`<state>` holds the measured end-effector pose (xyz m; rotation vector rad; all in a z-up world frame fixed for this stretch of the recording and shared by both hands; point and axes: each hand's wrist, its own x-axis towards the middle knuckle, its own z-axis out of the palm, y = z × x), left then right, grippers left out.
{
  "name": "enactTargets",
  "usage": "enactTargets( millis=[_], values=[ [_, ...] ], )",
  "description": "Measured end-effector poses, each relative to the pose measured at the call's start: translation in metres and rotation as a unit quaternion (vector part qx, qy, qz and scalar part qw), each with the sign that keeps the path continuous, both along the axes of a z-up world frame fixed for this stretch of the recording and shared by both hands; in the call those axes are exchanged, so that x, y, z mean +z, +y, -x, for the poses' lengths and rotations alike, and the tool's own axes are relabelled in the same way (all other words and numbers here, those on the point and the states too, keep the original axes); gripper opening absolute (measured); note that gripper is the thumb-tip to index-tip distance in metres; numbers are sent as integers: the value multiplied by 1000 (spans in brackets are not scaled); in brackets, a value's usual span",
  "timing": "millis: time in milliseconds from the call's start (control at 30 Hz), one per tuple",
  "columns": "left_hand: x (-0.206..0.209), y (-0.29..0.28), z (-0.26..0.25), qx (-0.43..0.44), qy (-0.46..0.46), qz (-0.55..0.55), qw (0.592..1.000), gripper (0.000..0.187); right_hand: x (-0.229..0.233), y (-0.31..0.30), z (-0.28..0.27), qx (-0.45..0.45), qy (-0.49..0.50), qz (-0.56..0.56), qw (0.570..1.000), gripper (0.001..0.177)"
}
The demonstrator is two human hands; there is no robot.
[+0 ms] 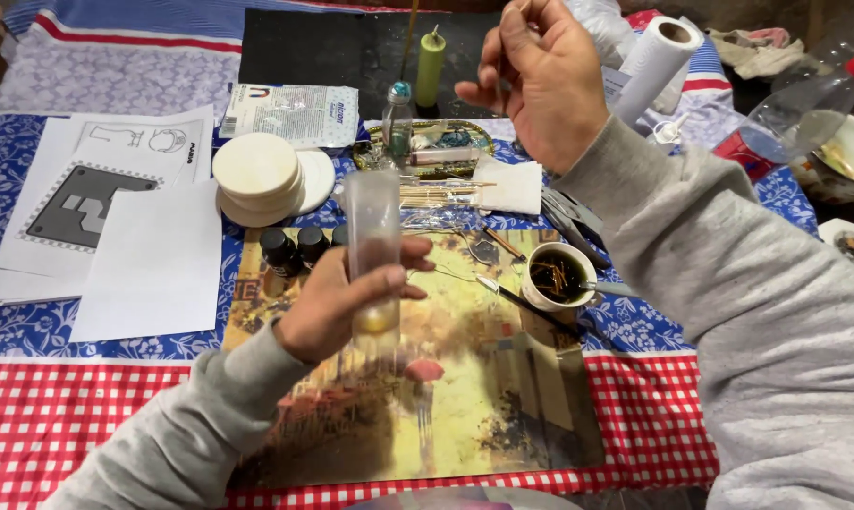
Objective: Preparing a clear plastic candle mold by inserting a wick and adjusting it using a cotton swab.
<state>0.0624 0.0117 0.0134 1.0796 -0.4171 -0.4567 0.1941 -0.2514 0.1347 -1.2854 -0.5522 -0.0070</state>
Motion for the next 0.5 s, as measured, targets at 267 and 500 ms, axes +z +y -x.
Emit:
enactTargets(
  millis=[267, 500],
  values=[
    [35, -3, 36, 12, -157, -53, 986, 52, 0, 31, 97, 2, 103, -80, 991, 14],
    [35, -23, 64, -30, -133, -66, 988, 55, -19, 55, 155, 52, 154, -240, 957, 14]
  ],
)
